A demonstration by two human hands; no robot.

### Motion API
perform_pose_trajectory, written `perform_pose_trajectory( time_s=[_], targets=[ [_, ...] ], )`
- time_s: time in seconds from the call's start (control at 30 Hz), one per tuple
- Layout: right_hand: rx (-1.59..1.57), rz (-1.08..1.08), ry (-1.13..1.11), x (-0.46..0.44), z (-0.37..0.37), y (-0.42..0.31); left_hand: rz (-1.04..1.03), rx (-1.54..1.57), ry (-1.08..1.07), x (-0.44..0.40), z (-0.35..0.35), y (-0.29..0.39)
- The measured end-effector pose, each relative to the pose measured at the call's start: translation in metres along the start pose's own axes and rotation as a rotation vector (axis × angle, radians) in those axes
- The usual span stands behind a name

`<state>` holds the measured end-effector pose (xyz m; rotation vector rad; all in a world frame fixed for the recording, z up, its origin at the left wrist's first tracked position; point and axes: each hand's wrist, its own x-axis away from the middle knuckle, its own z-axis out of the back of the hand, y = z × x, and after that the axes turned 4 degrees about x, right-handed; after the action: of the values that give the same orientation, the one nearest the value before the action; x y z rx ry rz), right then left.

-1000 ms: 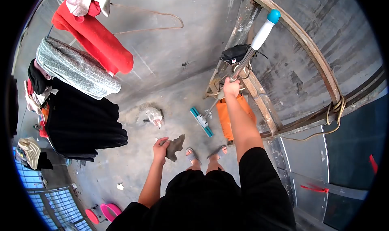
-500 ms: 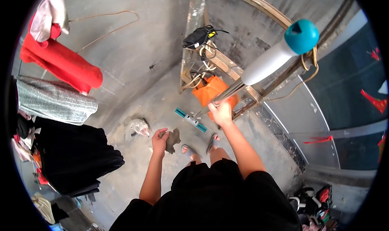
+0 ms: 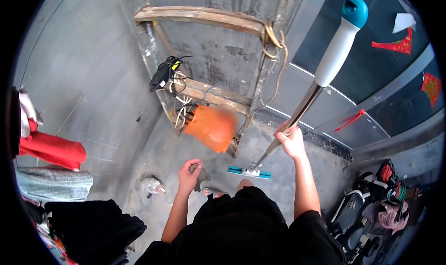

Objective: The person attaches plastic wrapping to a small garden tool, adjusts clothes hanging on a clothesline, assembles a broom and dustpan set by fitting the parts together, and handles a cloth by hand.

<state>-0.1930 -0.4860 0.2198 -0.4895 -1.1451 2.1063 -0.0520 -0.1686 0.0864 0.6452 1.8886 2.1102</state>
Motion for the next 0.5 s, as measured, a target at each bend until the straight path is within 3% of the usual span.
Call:
perform_pose_trajectory(
  time_s=[0.1,0.27,0.5],
  targets=[
    [0.059,-0.064,0.163,-0.004,0.046,0.019,-0.084,-0.035,-0.214,-0.015,-0.044,0.019],
    [0.119,-0.151,0.331,-0.028,0.086,0.065,-0.144,-0.084,-0.397,-0.04,-0.126,0.046],
    [0.22,-0.247,0.255,-0.109,0.11,0.106,-0.137,-0.113,-0.466,-0.074,-0.247,0.049]
  ],
)
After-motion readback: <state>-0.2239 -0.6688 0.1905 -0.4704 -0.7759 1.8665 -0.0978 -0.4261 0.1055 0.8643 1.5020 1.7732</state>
